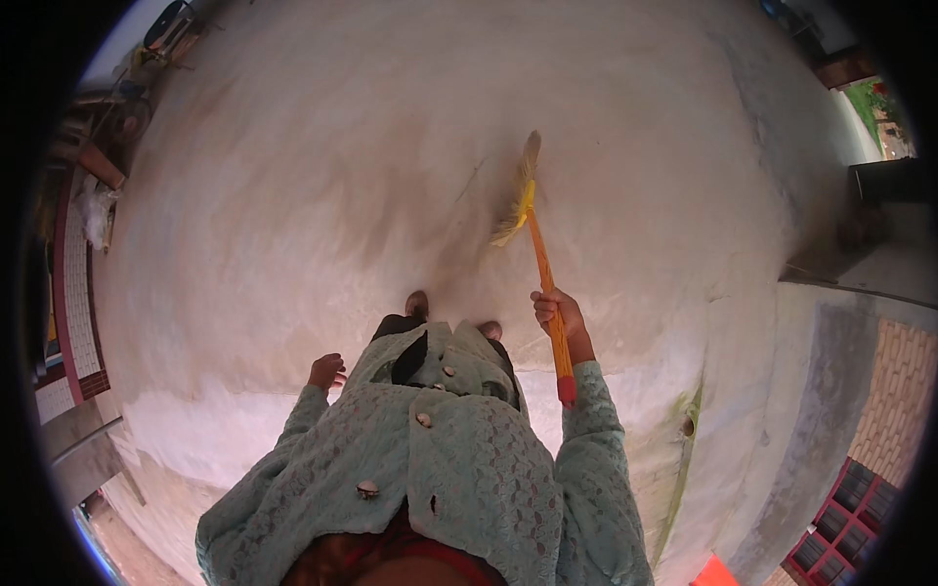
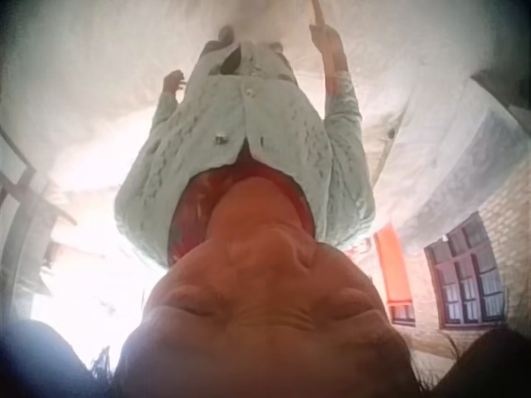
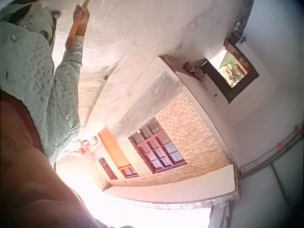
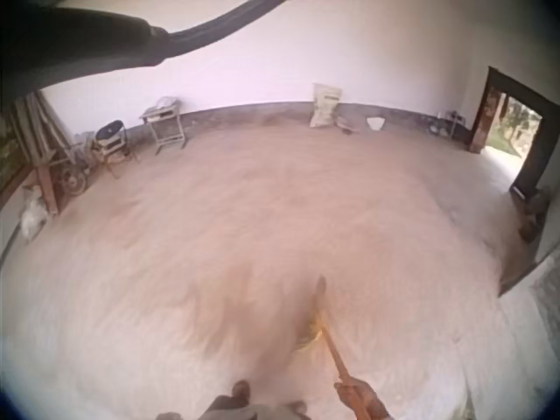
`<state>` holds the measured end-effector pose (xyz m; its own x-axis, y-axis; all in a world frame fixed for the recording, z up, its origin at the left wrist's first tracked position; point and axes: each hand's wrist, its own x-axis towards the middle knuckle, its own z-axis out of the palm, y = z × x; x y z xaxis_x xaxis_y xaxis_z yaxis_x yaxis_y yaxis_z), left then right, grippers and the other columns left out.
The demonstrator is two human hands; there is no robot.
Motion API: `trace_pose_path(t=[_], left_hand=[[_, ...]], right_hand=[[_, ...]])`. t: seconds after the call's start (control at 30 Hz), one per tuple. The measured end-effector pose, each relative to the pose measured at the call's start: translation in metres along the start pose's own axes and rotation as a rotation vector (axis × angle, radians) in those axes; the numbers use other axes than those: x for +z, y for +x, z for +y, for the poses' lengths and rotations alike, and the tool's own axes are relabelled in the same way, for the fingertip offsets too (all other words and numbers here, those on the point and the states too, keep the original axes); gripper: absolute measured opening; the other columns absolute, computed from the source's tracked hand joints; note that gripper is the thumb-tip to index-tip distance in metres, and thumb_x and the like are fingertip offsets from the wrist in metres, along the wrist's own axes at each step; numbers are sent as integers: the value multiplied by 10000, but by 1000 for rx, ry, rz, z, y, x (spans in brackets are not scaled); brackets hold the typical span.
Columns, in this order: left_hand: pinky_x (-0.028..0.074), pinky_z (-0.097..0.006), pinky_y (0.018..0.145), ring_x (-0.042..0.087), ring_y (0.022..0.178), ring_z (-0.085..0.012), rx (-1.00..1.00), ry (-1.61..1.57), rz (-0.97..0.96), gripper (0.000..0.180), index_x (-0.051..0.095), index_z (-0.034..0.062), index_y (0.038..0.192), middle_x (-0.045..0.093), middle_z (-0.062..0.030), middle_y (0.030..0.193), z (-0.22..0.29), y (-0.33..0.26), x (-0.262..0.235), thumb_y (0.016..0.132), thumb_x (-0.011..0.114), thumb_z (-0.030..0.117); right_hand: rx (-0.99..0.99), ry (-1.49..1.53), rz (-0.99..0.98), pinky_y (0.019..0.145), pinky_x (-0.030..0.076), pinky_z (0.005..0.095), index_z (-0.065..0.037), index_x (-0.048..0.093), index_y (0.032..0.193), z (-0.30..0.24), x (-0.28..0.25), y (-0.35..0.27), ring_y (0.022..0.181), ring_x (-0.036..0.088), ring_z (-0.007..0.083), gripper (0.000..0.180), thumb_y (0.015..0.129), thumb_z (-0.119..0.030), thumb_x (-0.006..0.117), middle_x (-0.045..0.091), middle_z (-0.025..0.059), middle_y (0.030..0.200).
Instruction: The person sweeps a concrete floor with a yellow broom, moving around a chair and other items to clean the area. The person sweeps debris toward the center of the room and then toward an exit.
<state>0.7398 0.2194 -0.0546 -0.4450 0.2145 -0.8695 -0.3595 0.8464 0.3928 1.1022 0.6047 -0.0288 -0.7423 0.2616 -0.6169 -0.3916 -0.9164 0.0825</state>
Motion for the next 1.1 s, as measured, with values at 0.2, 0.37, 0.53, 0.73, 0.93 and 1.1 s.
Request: trace_pose_path(t=[0.2,0.37,0.53,0.73,0.93,1.1], left_hand=[[457,-289,451,565,567,-172,-81,-20,15,286,549,70,970,572,-75,740,-33,7,2,714,507,192],[456,-291,447,550,557,-155,-77,0,-26,189,579,74,840,560,-49,711,-39,7,12,701,494,168],[446,-276,442,549,551,-147,-37,-58,2,292,554,61,984,574,-52,737,-16,-12,15,715,522,169],[459,-285,469,582,570,-183,-62,28,52,388,491,25,1083,582,-92,758,-19,-34,-9,726,510,175],[458,-291,471,569,558,-176,-136,64,12,382,508,35,1062,579,-78,740,-35,-28,-1,708,524,179],[448,-284,459,547,531,-160,-90,45,-22,350,525,39,1036,575,-67,719,-20,-11,9,710,526,166]], right_hand=[[60,-537,249,317,335,194,-107,327,1065,52,42,-93,382,372,71,424,682,29,448,458,91,665],[384,-256,148,319,326,188,-93,348,1048,66,29,-110,383,349,54,365,710,-3,452,450,80,691],[490,-109,319,352,358,177,11,374,946,67,-45,-23,396,365,52,209,755,-47,436,447,67,681],[131,-282,333,363,384,171,-20,325,838,-26,-87,35,423,400,45,134,776,-55,439,393,19,632],[-275,-516,284,345,357,183,-53,330,975,-61,-40,19,412,378,51,292,713,8,444,392,28,624],[-307,-605,355,315,343,195,-74,312,1079,-16,-1,-37,382,368,68,459,649,39,426,391,39,607]])
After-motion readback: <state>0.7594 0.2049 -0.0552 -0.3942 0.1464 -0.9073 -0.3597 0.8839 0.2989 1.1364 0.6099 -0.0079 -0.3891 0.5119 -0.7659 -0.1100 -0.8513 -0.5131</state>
